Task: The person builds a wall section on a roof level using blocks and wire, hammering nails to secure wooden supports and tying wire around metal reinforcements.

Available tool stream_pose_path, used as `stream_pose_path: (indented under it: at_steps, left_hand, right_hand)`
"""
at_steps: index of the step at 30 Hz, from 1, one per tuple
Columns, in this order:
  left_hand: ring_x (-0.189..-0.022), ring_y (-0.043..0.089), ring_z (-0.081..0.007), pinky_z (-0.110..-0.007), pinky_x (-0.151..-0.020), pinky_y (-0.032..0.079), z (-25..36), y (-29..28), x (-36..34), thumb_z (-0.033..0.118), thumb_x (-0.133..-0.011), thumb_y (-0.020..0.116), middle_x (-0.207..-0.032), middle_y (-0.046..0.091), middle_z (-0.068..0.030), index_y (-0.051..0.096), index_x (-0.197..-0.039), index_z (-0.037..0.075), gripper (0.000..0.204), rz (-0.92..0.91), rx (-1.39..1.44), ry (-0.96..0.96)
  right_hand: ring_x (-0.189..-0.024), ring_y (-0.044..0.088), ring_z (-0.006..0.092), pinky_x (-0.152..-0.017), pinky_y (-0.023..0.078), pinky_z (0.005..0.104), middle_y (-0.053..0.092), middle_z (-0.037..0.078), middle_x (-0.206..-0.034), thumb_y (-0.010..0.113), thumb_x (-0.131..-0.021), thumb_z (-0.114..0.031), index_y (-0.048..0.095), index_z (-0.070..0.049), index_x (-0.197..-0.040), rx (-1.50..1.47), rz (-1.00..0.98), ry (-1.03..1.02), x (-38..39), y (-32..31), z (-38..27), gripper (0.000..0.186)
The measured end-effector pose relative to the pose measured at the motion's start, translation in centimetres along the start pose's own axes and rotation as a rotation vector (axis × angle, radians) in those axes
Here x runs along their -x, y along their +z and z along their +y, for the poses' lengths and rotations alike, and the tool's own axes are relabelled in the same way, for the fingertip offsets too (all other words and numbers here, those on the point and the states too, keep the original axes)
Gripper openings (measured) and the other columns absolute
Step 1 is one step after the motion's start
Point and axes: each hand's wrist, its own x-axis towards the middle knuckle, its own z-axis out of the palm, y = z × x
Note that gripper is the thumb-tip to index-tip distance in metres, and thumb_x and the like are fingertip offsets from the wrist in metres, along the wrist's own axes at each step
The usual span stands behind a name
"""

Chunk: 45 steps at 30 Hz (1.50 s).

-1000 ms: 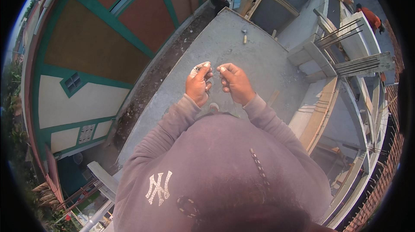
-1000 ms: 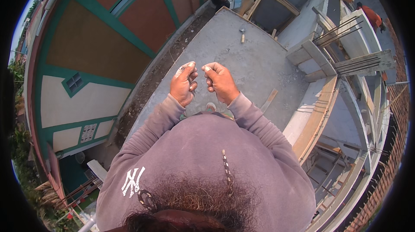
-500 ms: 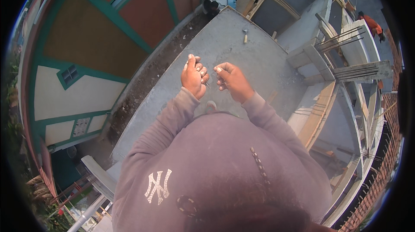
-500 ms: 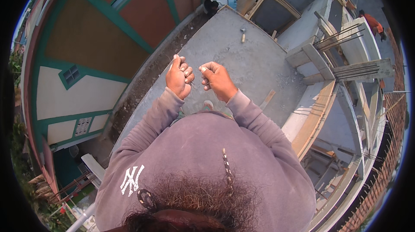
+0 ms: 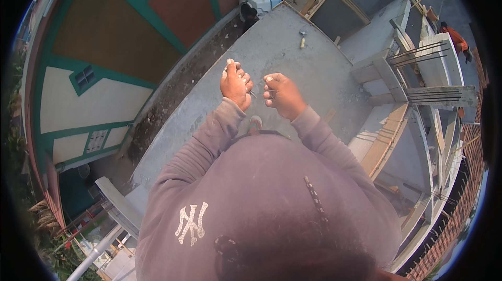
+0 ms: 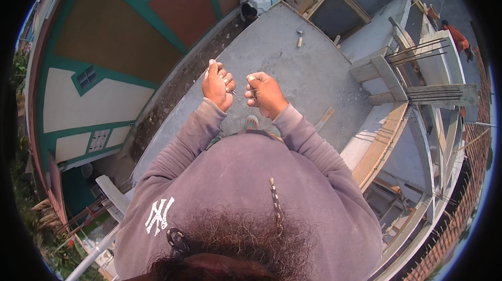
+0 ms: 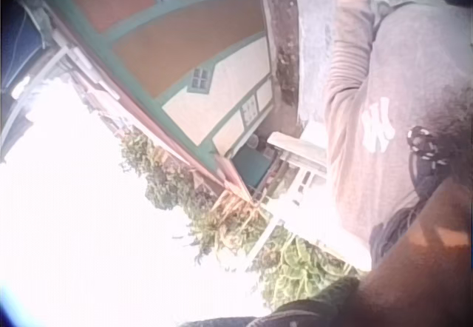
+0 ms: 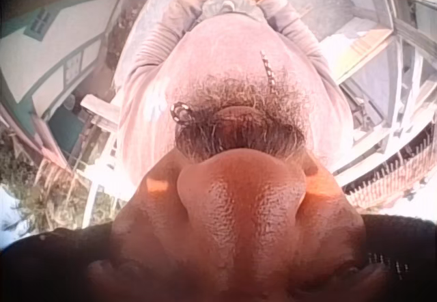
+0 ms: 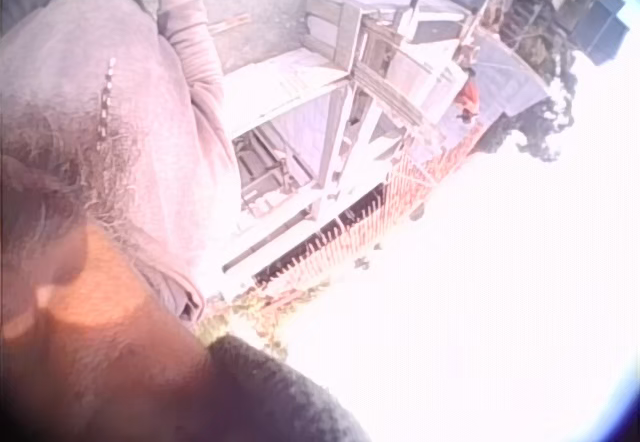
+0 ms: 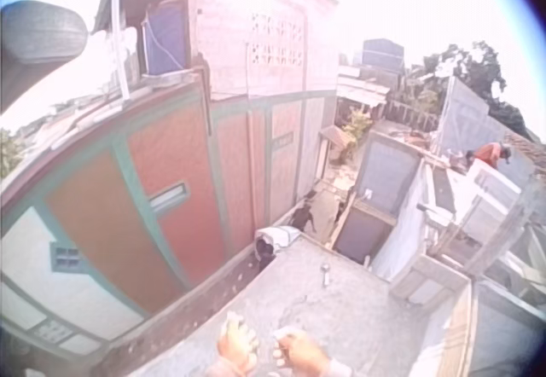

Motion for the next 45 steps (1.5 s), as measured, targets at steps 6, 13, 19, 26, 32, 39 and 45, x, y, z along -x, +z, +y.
stream_pose_path:
  at_steps: [6, 13, 19, 26, 32, 39, 45]
  left_hand:
    - [-0.062, 0.045, -0.0047, -0.022, -0.047, 0.033, -0.6, -0.3, 0.3, 0.03, -0.104, 0.07, -0.081, 0.048, 0.0033, 0.06, -0.111, 0.005, 0.028, -0.023, -0.028, -0.26]
    - [-0.065, 0.047, -0.0024, -0.021, -0.05, 0.035, -1.1, -1.0, 1.0, 0.032, -0.105, 0.07, -0.089, 0.057, 0.0021, 0.064, -0.124, 0.005, 0.034, -0.142, -0.093, -0.228]
    - [-0.061, 0.045, -0.0017, -0.021, -0.051, 0.033, 0.8, -1.2, 0.7, 0.036, -0.105, 0.069, -0.092, 0.061, 0.0018, 0.065, -0.124, 0.006, 0.035, -0.208, -0.073, -0.149]
    - [-0.057, 0.044, -0.0016, -0.02, -0.05, 0.032, 2.5, -1.0, 1.1, 0.035, -0.105, 0.068, -0.088, 0.064, 0.003, 0.063, -0.126, 0.005, 0.037, -0.288, -0.046, -0.055]
    - [-0.058, 0.043, -0.0016, -0.02, -0.049, 0.032, 3.1, -1.5, 1.5, 0.036, -0.106, 0.067, -0.091, 0.063, 0.003, 0.062, -0.129, 0.006, 0.038, -0.246, -0.014, -0.025]
    - [-0.059, 0.04, -0.0007, -0.019, -0.049, 0.031, 3.5, -3.0, 1.5, 0.039, -0.107, 0.065, -0.094, 0.06, 0.0036, 0.059, -0.13, 0.007, 0.04, -0.236, 0.117, -0.055]
    - [-0.058, 0.04, -0.0006, -0.018, -0.049, 0.031, 4.0, -3.9, 2.5, 0.037, -0.108, 0.063, -0.093, 0.062, 0.0037, 0.061, -0.128, 0.006, 0.037, -0.318, 0.019, -0.109]
  right_hand:
    - [-0.06, 0.052, 0.0056, -0.047, 0.038, 0.0232, 0.059, 0.0, -0.085, 0.065, -0.106, -0.022, 0.063, -0.003, -0.11, 0.152, -0.096, -0.13, 0.1, -0.3, -0.2, 0.02]
    - [-0.058, 0.051, 0.0034, -0.048, 0.041, 0.0217, 0.06, -0.002, -0.078, 0.061, -0.108, -0.023, 0.065, -0.003, -0.111, 0.164, -0.238, 0.172, 1.4, -2.0, -1.8, 0.021]
    - [-0.057, 0.052, 0.0035, -0.049, 0.044, 0.0212, 0.063, -0.002, -0.079, 0.055, -0.111, -0.024, 0.065, -0.003, -0.118, -0.111, -0.305, 0.316, 2.6, -4.3, -1.6, 0.025]
    - [-0.066, 0.068, 0.0086, -0.056, 0.057, 0.0245, 0.071, 0.003, -0.086, 0.057, -0.11, -0.023, 0.065, -0.003, -0.116, -0.094, -0.454, 0.283, 2.9, -3.0, -2.5, 0.022]
    - [-0.057, 0.053, 0.0052, -0.05, 0.041, 0.0212, 0.064, -0.002, -0.08, 0.062, -0.107, -0.025, 0.066, -0.004, -0.119, 0.323, -0.29, 0.064, 3.2, -1.6, -1.4, 0.025]
    - [-0.061, 0.037, 0.0026, -0.054, 0.029, 0.0207, 0.046, -0.008, -0.073, 0.065, -0.105, -0.032, 0.07, -0.006, -0.121, -0.01, -0.431, 0.129, 2.6, -1.9, -0.6, 0.031]
    - [-0.067, 0.044, 0.0038, -0.057, 0.035, 0.0228, 0.054, -0.005, -0.076, 0.069, -0.101, -0.028, 0.074, -0.004, -0.116, 0.477, -0.394, 0.139, 1.1, -2.6, -0.4, 0.029]
